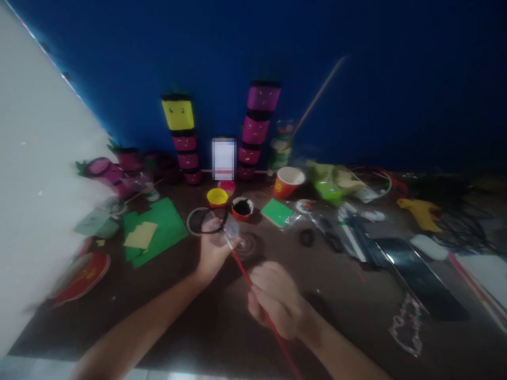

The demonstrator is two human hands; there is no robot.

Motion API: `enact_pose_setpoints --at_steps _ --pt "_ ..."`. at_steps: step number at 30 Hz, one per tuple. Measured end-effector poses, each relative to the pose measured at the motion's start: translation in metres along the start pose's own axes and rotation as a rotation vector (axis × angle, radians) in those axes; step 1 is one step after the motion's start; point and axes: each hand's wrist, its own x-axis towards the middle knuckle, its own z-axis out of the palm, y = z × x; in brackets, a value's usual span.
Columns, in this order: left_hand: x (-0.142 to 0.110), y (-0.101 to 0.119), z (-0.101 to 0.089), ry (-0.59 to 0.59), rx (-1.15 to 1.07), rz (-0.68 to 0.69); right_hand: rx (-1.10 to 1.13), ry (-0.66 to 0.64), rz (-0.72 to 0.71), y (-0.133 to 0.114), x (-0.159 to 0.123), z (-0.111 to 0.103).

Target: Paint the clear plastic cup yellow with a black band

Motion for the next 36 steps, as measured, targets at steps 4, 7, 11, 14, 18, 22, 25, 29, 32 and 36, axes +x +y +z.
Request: enact_pose_setpoints --at_steps 4,7,11,14,18,22,25,29,32,36 --pt "0.000 0.000 0.000 -0.003 0.018 0.022 -0.018 -0.016 -0.040 -0.001 -0.002 0.003" --pt "0.001 0.001 0.000 -0.009 0.033 0.026 -0.036 -0.013 -0.051 -0.002 -0.003 0.004" --pt "0.001 0.003 0.000 -0.013 0.024 0.016 -0.041 -0.013 -0.026 -0.002 -0.004 0.006" --pt "0.000 0.005 -0.001 -0.006 0.067 0.021 0.089 -0.004 0.008 -0.001 -0.005 0.005" --pt "-0.001 0.005 -0.001 0.004 0.068 0.069 0.425 0.099 0.335 0.002 -0.007 -0.001" --pt "-0.002 0.005 -0.001 0.028 0.051 0.096 0.683 0.239 0.720 0.009 -0.008 -0.009" --pt "-0.004 0.005 -0.002 0.009 0.068 0.062 0.688 0.274 0.825 0.017 -0.008 -0.012" --pt "-0.005 0.003 -0.003 -0.052 0.120 0.083 0.674 0.229 0.785 0.032 -0.004 -0.019" --pt "-0.008 0.000 -0.003 -0.095 0.090 0.133 0.693 0.205 0.767 0.045 -0.005 -0.027" --pt "-0.010 -0.005 -0.004 -0.130 0.093 0.175 0.682 0.194 0.803 0.057 -0.017 -0.036"
